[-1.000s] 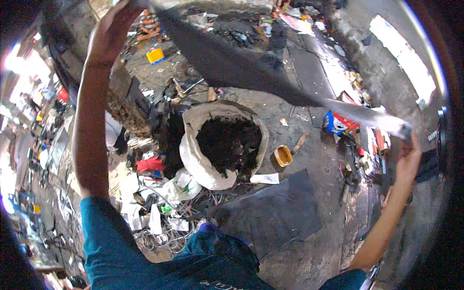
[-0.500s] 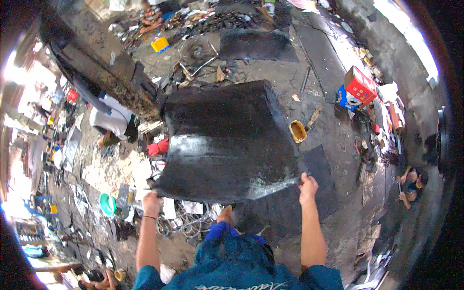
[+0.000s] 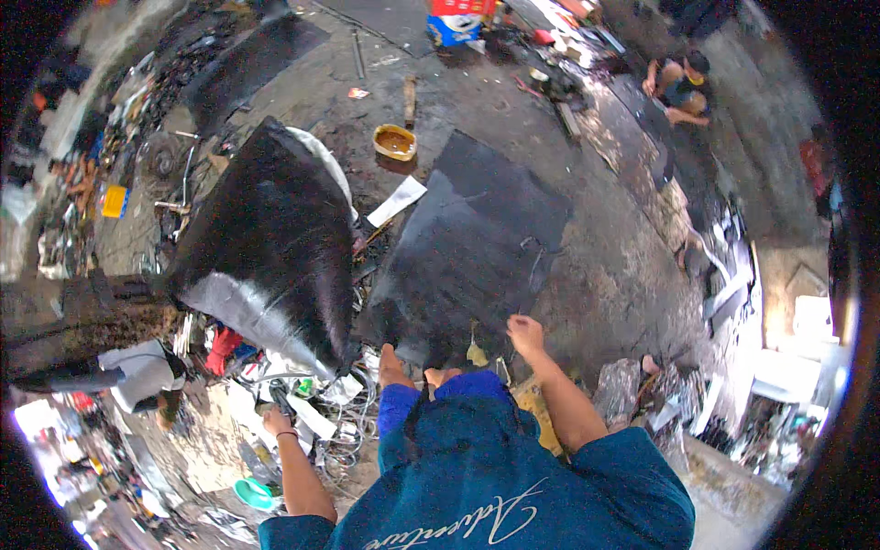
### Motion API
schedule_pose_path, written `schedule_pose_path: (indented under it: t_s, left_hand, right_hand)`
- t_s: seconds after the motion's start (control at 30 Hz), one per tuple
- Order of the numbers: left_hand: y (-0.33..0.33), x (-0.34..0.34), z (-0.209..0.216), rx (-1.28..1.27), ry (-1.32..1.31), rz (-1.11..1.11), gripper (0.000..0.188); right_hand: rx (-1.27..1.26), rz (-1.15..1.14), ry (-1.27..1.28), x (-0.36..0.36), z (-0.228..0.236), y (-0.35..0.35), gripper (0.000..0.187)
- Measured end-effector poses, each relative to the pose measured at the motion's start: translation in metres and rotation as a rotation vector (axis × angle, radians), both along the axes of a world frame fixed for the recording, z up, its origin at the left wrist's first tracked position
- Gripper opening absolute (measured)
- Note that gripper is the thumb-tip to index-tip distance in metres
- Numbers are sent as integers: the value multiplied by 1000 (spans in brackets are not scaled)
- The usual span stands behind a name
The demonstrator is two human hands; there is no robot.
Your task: The person kneels on the floor and uses a brush to apply a yellow paste from a bucket onto a large black rubber sheet. They spread the paste evenly across the surface, flip the sheet, and continue applying paste to the other side.
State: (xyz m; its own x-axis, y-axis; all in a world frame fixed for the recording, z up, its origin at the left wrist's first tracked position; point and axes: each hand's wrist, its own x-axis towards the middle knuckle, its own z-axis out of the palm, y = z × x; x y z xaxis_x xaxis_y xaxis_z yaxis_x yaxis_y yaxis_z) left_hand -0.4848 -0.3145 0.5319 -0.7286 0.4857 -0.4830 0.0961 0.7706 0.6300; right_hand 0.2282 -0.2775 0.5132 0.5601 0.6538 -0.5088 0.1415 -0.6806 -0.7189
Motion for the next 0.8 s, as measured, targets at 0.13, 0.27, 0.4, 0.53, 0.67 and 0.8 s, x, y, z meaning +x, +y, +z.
schedule_pose_path:
  t_s: [0.13, 0.27, 0.4, 0.53, 0.67, 0.8]
  left_hand:
    - [56, 46, 22, 261, 120, -200, 38]
    - [137, 139, 103, 167, 246, -590, 31]
    - [194, 198, 137, 164, 383, -929, 30]
    - [235, 245, 131, -5, 190, -929, 31]
    - [247, 252, 90, 30, -23, -766, 30]
    - [273, 308, 61, -248, -136, -617, 22]
  right_hand:
    - [-707, 896, -672, 75, 28, -154, 27]
    - [-957, 1006, -542, 83, 19, -253, 21]
    - [-652, 525, -223, 51, 2, -237, 21]
    - [-246, -231, 341, 46, -37, -180, 27]
    - [-1, -19, 144, 59, -26, -45, 26]
    - [-96, -138, 276, 128, 53, 80, 24]
